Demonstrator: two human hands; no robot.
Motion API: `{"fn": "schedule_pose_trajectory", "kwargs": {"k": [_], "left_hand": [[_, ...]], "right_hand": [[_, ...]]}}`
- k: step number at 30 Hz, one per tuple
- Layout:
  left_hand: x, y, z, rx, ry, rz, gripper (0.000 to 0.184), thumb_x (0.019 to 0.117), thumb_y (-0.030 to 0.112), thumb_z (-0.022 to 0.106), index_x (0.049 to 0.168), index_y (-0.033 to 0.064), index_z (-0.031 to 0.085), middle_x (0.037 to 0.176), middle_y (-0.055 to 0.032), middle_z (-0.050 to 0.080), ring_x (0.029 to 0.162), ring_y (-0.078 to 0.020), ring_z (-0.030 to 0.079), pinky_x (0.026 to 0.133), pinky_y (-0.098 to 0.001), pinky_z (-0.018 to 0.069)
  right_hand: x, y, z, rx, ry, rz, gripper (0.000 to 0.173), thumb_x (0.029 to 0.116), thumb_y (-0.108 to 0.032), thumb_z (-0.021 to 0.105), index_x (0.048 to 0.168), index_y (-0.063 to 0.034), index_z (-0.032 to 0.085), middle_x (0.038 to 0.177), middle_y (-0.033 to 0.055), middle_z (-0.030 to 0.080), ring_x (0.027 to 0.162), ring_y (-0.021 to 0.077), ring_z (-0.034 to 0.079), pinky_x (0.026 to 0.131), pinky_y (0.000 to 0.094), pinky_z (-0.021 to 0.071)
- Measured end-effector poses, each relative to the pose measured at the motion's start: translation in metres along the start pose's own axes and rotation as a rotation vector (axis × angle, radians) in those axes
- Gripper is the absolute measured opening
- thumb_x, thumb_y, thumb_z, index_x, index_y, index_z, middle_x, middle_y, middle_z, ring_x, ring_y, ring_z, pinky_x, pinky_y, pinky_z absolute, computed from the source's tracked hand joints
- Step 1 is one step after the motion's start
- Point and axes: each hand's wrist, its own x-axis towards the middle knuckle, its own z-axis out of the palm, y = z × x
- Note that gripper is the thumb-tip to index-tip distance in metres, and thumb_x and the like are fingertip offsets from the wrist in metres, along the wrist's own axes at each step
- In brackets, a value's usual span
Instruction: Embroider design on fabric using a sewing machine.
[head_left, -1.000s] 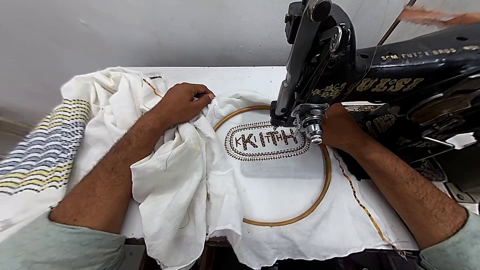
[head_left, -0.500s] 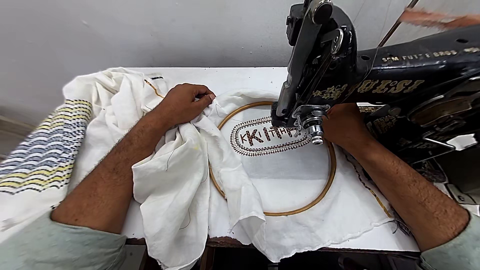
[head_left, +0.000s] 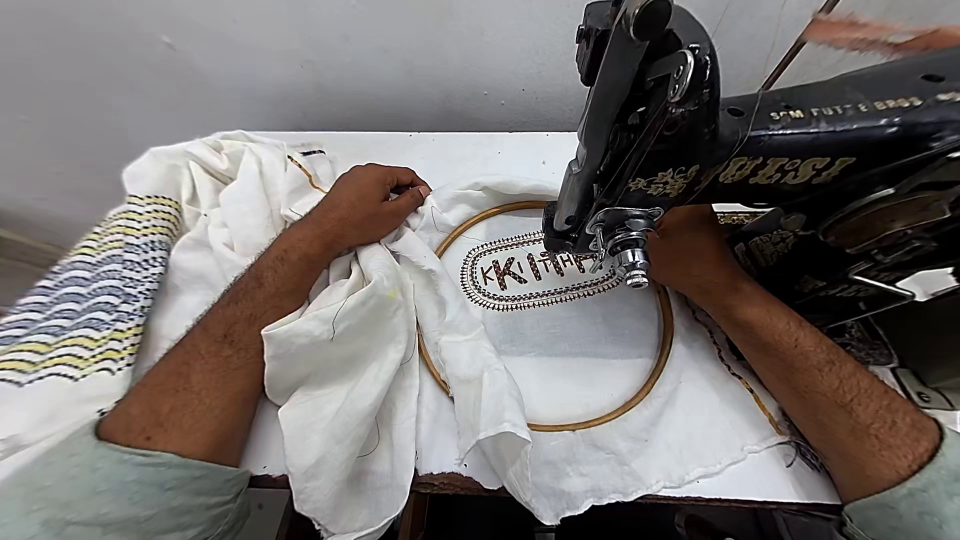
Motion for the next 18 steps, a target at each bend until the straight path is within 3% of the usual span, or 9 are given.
{"fn": "schedule_pose_trajectory", "kwargs": {"k": [18], "left_hand": [[0.0005,0.0006,-0.0002,0.003,-0.002,-0.008,0.033,0.1099,0.028,0.046,0.112,0.0077,0.073,0.096,-0.0107,0.072,0.089,-0.0247,0.068,0.081,-0.0558,0.0502]], "right_hand": [[0.0009,0.0045,0.0021,0.02,0.006,-0.014,0.014,0.0948,-0.018,0.062,0.09,-0.0059,0.068,0.077,0.0017,0.06,0.07,0.0055,0.052,0.066,0.0291,0.0429]]}}
